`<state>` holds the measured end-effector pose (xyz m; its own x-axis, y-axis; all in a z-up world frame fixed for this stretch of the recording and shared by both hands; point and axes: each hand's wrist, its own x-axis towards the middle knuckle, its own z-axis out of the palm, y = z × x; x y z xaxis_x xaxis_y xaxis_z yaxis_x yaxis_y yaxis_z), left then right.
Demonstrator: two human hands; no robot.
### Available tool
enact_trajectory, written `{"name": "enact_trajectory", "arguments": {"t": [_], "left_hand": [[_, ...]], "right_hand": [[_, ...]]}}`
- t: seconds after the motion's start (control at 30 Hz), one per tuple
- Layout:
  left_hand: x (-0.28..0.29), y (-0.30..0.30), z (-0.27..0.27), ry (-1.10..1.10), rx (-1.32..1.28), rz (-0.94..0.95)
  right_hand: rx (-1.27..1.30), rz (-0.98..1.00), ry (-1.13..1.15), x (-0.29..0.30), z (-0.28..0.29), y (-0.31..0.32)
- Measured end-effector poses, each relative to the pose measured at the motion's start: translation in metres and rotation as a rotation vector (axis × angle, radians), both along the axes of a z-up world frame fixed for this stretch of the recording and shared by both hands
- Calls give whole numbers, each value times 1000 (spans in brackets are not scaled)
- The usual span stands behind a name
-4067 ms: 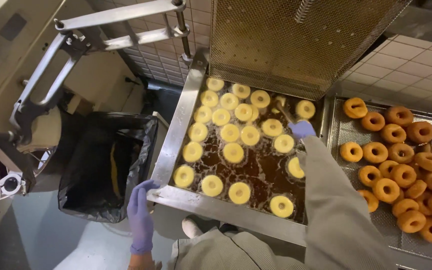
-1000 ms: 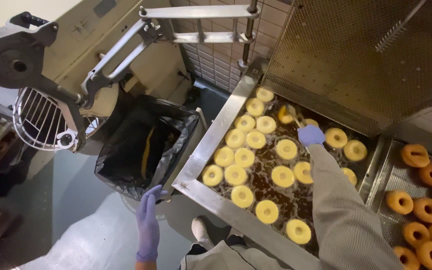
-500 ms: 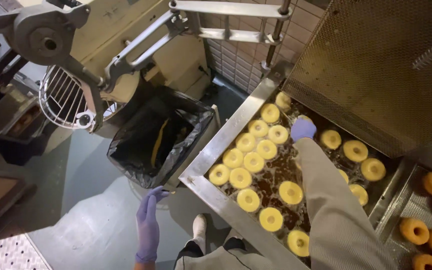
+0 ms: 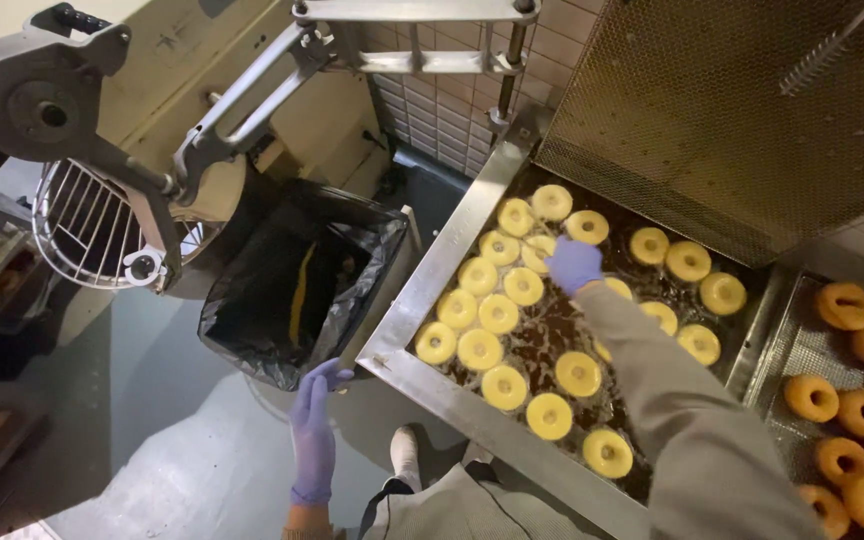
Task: Fry raw dough donuts in a deep fryer and then pack fried donuts onto a tray.
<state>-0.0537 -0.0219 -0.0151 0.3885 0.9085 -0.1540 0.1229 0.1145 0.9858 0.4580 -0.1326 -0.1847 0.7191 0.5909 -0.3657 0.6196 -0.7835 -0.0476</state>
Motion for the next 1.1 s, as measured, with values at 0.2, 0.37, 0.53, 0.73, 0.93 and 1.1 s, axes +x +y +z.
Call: {"name": "enact_trajectory", "arguments": {"t": [0.2,0.37,0.53,0.73,0.93,1.1], "left_hand": [[-3,0,16,-22,21,-15],[-13,3,8,-43,-1,-30],[6,0,10,-62,8,-110],[21,1,30,-111,76,-227],[3,11,6,-94,69,-199],[14,6,18,-196,8,-231]], "right_hand": [[161,-34,179,26,-79,-7],[140,-84,63,-23,41,-38],[40,313,-225,-41,-26,-56],[110,282,-313,-52,-42,-67],[98,-85,101,-86,51,-94],[149,284,-332,-122,-11,-63]]}}
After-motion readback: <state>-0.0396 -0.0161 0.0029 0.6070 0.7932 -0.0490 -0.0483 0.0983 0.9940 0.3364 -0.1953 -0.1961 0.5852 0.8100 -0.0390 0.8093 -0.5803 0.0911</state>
